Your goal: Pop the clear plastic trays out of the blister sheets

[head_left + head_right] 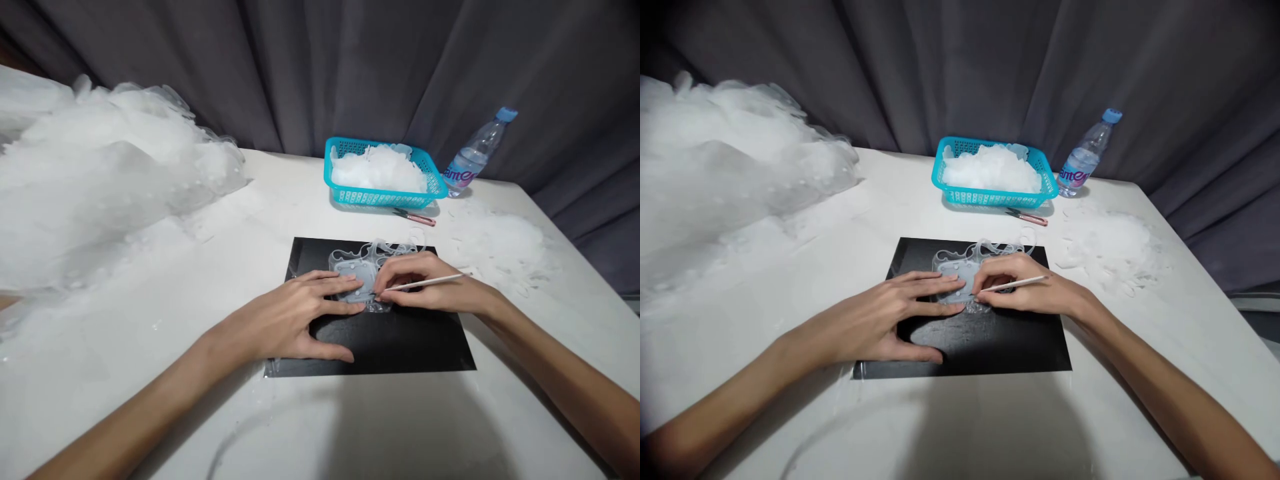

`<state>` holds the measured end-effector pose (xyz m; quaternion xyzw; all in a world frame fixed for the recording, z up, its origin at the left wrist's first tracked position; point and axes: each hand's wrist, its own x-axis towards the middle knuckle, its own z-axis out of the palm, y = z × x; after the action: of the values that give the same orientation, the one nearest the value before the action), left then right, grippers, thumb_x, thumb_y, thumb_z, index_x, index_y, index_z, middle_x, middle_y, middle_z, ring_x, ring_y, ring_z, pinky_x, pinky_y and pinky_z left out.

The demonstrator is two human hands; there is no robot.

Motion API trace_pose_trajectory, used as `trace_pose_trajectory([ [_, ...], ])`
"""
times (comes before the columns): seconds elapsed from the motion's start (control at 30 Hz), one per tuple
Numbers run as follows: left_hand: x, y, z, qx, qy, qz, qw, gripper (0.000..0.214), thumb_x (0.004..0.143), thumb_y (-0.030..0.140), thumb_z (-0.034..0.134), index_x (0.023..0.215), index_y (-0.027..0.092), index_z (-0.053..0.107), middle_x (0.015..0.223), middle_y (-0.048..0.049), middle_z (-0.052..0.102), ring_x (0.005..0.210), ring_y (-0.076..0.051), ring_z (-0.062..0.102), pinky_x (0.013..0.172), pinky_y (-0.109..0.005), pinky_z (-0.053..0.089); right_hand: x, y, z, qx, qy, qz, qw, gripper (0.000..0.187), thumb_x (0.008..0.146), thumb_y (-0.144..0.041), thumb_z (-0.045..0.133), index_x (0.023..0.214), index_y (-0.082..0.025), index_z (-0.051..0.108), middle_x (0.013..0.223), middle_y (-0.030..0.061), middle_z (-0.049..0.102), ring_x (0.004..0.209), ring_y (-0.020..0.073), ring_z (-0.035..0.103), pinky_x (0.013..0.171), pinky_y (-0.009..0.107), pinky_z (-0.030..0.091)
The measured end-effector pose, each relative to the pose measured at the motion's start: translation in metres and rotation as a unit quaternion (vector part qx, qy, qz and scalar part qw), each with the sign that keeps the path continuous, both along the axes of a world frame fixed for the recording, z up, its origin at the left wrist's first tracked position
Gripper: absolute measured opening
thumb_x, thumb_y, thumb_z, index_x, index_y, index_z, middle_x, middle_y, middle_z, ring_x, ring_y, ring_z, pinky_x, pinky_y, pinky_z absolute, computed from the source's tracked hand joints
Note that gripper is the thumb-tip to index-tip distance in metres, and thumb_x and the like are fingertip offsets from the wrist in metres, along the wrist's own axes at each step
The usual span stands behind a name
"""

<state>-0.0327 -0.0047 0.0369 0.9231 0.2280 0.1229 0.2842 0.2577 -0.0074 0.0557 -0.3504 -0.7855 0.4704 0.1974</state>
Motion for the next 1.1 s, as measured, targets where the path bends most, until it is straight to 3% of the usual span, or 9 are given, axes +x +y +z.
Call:
trace_pose_trajectory([
  [0.2, -0.001, 0.003, -0.001, -0.024, 0.040, -0.010, 0.999, 0.054, 0.096, 0.059, 0.067, 0.146, 0.038, 0.064, 0.165, 0.0013, 0.046, 0.157, -0.030, 0.037, 0.129, -0.049, 0.032, 0.000, -0.003, 0.000, 0.009, 0.019, 0.022, 1.000, 0.009, 0.098, -0.027, 0.068, 0.098, -0.020, 0.074, 0.104, 0.0060, 0.075, 0.095, 0.0188, 0.071, 0.085, 0.030, 0.058],
  [0.3, -0.002, 0.005, -0.003, -0.027, 0.038, -0.009, 0.999, 0.058, 0.093, 0.060, 0.071, 0.147, 0.039, 0.062, 0.165, 0.0014, 0.046, 0.156, -0.030, 0.039, 0.130, -0.049, 0.032, -0.003, -0.005, -0.001, 0.019, -0.004, 0.019, 1.000, 0.011, 0.101, -0.028, 0.065, 0.101, -0.021, 0.074, 0.102, 0.0047, 0.076, 0.091, 0.0182, 0.071, 0.084, 0.031, 0.057],
  [0.5, 0.000, 0.006, -0.002, -0.020, 0.036, -0.023, 0.999, 0.057, 0.094, 0.043, 0.074, 0.149, 0.038, 0.060, 0.166, 0.0008, 0.043, 0.156, -0.030, 0.039, 0.131, -0.050, 0.028, -0.004, -0.006, -0.002, 0.026, -0.012, 0.019, 0.999, 0.012, 0.102, -0.028, 0.065, 0.104, -0.021, 0.074, 0.105, 0.0048, 0.076, 0.094, 0.0185, 0.071, 0.086, 0.031, 0.055],
  [0.83, 0.004, 0.005, 0.009, -0.042, 0.093, -0.019, 0.995, 0.058, 0.095, 0.047, 0.072, 0.150, 0.035, 0.060, 0.164, 0.0006, 0.048, 0.160, -0.030, 0.030, 0.131, -0.044, 0.027, -0.005, -0.008, -0.012, 0.086, -0.017, 0.037, 0.995, 0.013, 0.104, -0.027, 0.063, 0.107, -0.020, 0.073, 0.103, 0.0042, 0.076, 0.096, 0.0180, 0.070, 0.089, 0.031, 0.053],
  [0.97, 0.003, 0.006, 0.008, -0.041, 0.094, -0.024, 0.994, 0.058, 0.095, 0.048, 0.072, 0.150, 0.036, 0.059, 0.168, 0.0013, 0.041, 0.160, -0.030, 0.029, 0.131, -0.045, 0.025, -0.005, -0.008, -0.013, 0.097, -0.014, 0.038, 0.994, 0.012, 0.104, -0.026, 0.063, 0.107, -0.020, 0.073, 0.103, 0.0041, 0.076, 0.096, 0.0176, 0.070, 0.088, 0.030, 0.053],
  [1.1, 0.001, 0.007, 0.004, -0.044, 0.089, -0.030, 0.995, 0.058, 0.097, 0.051, 0.069, 0.152, 0.036, 0.057, 0.166, 0.0007, 0.044, 0.161, -0.029, 0.026, 0.131, -0.045, 0.025, -0.006, -0.009, -0.013, 0.098, -0.015, 0.038, 0.994, 0.011, 0.104, -0.026, 0.062, 0.107, -0.020, 0.072, 0.104, 0.0036, 0.076, 0.099, 0.0178, 0.071, 0.091, 0.030, 0.053],
])
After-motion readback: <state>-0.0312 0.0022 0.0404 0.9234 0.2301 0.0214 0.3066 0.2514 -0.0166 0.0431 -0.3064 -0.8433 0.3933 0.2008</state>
